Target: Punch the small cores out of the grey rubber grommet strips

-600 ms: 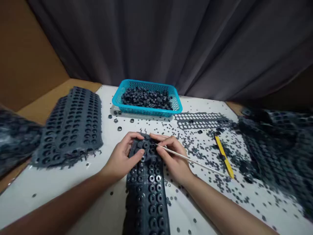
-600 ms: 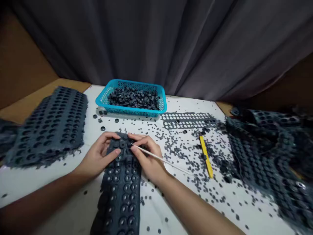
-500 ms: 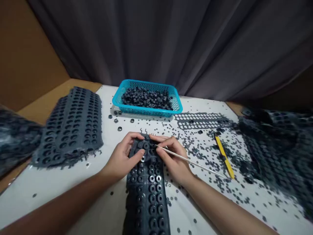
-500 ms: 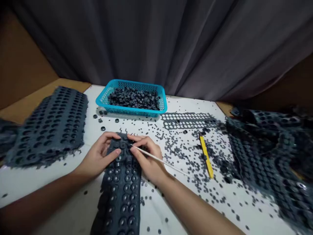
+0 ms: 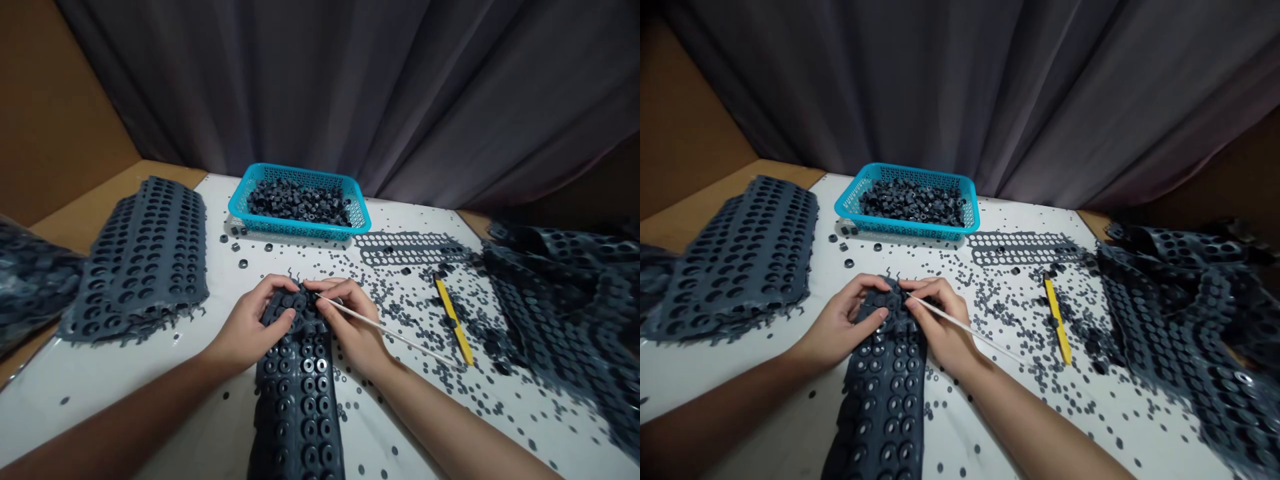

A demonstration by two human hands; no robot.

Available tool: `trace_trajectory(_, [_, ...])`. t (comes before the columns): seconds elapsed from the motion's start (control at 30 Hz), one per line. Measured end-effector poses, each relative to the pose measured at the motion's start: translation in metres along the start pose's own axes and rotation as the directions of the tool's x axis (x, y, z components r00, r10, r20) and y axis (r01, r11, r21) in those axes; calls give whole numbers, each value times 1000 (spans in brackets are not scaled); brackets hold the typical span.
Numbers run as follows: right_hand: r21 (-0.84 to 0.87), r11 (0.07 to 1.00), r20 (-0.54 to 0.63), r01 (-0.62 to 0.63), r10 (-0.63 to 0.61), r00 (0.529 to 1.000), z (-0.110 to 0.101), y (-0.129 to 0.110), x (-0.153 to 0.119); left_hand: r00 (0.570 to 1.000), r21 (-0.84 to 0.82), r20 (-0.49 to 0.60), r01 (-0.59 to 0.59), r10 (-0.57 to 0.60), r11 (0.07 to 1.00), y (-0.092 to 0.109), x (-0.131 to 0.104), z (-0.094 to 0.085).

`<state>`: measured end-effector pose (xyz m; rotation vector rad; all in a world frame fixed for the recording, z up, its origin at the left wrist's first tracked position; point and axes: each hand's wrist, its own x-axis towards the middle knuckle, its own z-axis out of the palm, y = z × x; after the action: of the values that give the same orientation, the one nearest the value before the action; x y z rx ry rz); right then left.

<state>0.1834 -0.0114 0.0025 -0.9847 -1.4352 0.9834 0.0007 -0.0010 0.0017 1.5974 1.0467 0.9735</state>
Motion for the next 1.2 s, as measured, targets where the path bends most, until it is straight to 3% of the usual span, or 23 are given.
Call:
trace_trajectory(0.33, [-139, 990, -25, 37, -41, 999, 0, 0, 0, 1000, 58, 15, -20, 19, 998, -3, 1, -1])
trace_trajectory(0.6, [-148, 985, -197, -93, 63, 978, -2, 7, 3, 999, 45, 19, -27, 26, 999, -1, 0, -1])
trace_trajectory(0.8, [-240, 970, -266, 29, -95, 959, -4, -8, 6, 997, -127, 45, 69, -64, 989, 3, 1, -3])
trace_trajectory(0.97, [-201, 959, -107, 202, -226, 968, -2, -25, 5, 994, -146, 49, 100, -94, 984, 3, 3, -5])
trace_trajectory(1.1, [-186, 967, 65, 175, -165, 984, 4, -21, 1, 998, -160, 59, 29, -20, 987, 3, 4, -2])
trace_trajectory(1.2, [-162, 977, 101, 139, -123, 987, 7, -14, -1, 997, -175, 79, 24, -10, 984, 4, 5, -1])
